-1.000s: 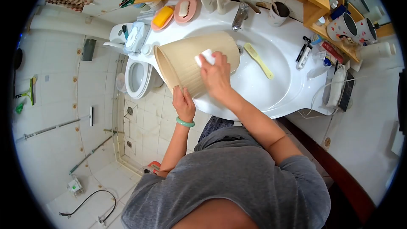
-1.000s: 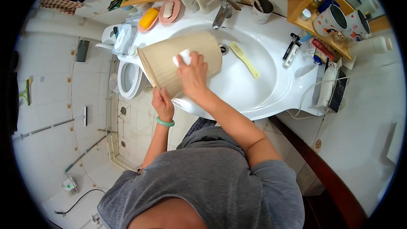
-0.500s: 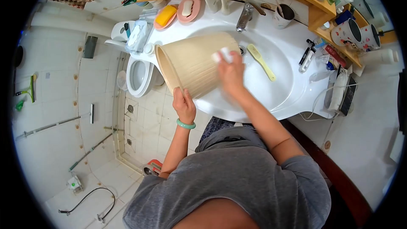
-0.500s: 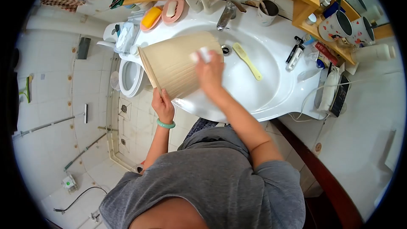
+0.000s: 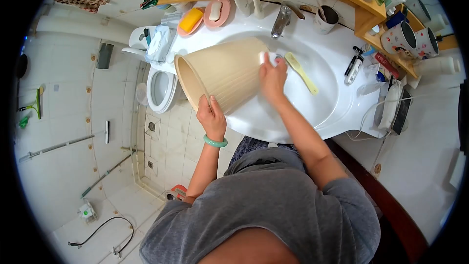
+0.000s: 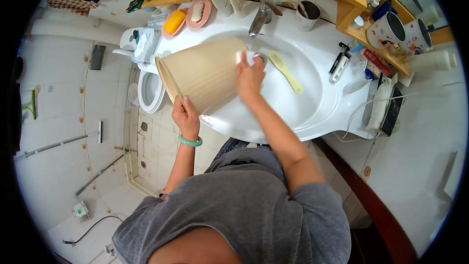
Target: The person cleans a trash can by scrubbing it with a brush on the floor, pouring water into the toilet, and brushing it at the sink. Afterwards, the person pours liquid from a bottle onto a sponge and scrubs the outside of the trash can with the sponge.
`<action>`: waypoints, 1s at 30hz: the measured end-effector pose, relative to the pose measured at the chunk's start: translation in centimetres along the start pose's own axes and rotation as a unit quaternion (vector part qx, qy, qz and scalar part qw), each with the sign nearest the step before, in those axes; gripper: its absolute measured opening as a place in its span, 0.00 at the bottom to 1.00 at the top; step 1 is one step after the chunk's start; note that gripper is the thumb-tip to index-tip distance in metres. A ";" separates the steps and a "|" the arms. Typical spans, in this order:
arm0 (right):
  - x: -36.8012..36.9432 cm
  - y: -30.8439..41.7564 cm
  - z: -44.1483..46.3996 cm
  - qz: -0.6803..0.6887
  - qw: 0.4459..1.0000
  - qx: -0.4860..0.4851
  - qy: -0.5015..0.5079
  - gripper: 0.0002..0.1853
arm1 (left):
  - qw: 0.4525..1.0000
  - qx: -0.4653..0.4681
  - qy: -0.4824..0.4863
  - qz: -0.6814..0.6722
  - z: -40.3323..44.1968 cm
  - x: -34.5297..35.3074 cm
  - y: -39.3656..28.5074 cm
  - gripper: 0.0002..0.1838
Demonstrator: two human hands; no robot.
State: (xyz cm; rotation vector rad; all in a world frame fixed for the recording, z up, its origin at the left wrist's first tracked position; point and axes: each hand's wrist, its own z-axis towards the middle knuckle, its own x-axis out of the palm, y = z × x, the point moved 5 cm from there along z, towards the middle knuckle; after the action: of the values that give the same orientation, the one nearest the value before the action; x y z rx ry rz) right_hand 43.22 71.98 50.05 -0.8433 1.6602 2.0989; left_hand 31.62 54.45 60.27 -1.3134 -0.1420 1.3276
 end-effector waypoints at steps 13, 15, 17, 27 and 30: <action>0.7 4.7 -4.1 0.037 0.998 -0.059 -0.001 0.21 | 0.998 -0.055 -0.012 -0.023 0.3 0.6 0.7 0.13; -2.4 9.6 -6.5 0.044 0.982 -0.185 0.008 0.22 | 0.998 -0.054 -0.021 -0.033 0.4 0.6 0.5 0.14; -2.9 11.1 -6.8 0.044 0.958 -0.284 0.018 0.23 | 0.998 -0.045 -0.028 -0.041 0.6 0.3 0.5 0.16; -3.4 11.3 -7.8 0.006 0.946 -0.323 -0.011 0.24 | 0.997 -0.069 -0.016 -0.022 0.5 0.8 0.3 0.16; -3.3 5.8 -5.4 -0.072 0.952 -0.296 -0.036 0.24 | 0.997 -0.070 -0.015 -0.040 0.8 0.6 -0.1 0.16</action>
State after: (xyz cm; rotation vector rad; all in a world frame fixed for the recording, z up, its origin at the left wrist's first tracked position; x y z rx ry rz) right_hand 43.62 65.58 55.81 -0.9997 0.8907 2.5153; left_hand 31.31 55.40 60.25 -1.3914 -0.3111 1.2887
